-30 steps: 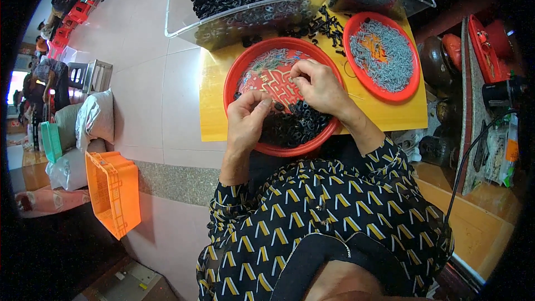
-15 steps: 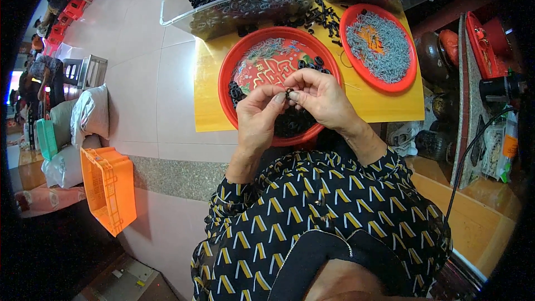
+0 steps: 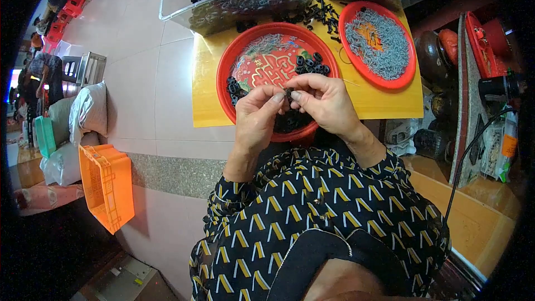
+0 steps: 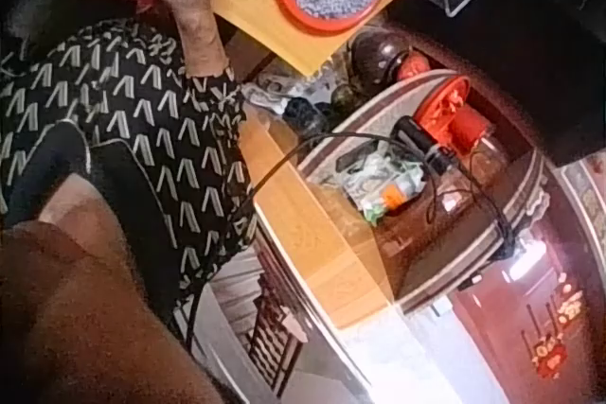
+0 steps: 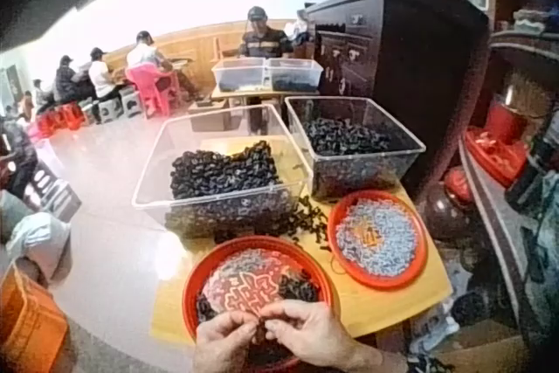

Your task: The person assembles small black plastic parts by hand at a workstation.

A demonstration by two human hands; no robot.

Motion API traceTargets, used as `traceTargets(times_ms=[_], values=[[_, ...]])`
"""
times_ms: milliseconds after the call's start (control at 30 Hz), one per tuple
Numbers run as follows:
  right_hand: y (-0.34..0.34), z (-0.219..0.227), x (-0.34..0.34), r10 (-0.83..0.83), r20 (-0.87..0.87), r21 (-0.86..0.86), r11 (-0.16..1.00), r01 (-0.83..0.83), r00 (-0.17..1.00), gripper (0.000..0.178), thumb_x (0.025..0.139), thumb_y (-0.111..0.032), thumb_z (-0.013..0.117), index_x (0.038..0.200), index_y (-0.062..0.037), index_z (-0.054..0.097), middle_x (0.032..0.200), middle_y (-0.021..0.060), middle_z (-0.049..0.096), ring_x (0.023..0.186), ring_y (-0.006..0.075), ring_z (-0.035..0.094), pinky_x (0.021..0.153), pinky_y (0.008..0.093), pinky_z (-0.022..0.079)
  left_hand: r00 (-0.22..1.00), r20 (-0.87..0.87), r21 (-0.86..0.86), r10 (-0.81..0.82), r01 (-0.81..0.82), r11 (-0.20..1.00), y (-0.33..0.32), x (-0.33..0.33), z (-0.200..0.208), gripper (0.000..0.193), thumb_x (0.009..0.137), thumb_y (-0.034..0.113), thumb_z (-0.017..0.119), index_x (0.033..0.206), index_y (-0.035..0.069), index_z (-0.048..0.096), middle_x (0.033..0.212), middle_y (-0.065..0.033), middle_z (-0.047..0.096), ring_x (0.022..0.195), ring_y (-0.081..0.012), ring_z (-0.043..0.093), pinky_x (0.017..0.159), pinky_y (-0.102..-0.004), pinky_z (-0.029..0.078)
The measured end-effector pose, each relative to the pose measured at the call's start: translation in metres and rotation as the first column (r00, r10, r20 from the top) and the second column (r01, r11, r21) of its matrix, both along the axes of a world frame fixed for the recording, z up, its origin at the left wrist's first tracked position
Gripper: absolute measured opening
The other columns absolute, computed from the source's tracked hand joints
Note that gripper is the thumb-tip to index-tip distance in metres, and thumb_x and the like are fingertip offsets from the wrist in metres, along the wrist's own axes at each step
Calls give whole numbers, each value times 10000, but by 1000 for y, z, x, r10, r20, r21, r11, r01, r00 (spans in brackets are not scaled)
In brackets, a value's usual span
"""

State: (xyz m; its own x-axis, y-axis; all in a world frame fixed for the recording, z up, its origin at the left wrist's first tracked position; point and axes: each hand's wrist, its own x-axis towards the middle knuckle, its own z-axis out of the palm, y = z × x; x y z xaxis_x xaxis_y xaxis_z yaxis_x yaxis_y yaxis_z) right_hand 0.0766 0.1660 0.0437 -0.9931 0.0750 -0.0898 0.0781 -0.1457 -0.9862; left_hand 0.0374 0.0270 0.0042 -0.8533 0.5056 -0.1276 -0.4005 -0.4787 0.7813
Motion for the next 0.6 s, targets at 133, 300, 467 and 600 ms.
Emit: traceTargets(times_ms=[133, 300, 467, 600], values=[[1, -3, 0, -17, -15, 35, 999, 18, 1000, 115, 774, 29, 526, 887, 19, 543, 766, 17, 561, 675, 59, 555, 593, 174, 463, 997, -71, -30, -23, 21, 999, 0, -1, -2, 71, 804, 31, 525, 845, -18, 557, 736, -30, 558, 663, -84, 494, 604, -197, 394], [2, -7, 1, -8, -23, 160, 987, 11, 1000, 102, 766, 30, 536, 867, 11, 539, 759, 7, 547, 663, 52, 544, 585, 176, 457, 996, -81, -56, -29, 24, 998, -1, -1, -2, 71, 805, 39, 529, 840, -15, 559, 730, -23, 559, 660, -79, 496, 603, -194, 395], [3, -10, 2, -14, -27, 207, 978, 19, 1000, 88, 762, 27, 539, 848, 3, 536, 741, -3, 539, 646, 46, 533, 575, 176, 449, 996, -90, -124, -25, 14, 992, -1, 0, -2, 73, 805, 52, 536, 833, -11, 561, 727, -11, 557, 660, -67, 495, 606, -189, 400], [3, -10, 2, -2, -23, 260, 966, 8, 1000, 74, 761, 18, 544, 832, 1, 533, 726, -9, 534, 641, 44, 530, 568, 176, 443, 991, -126, -161, -34, 13, 987, -2, 1, 4, 75, 805, 58, 537, 825, -10, 562, 732, 0, 554, 668, -58, 491, 611, -182, 401]])
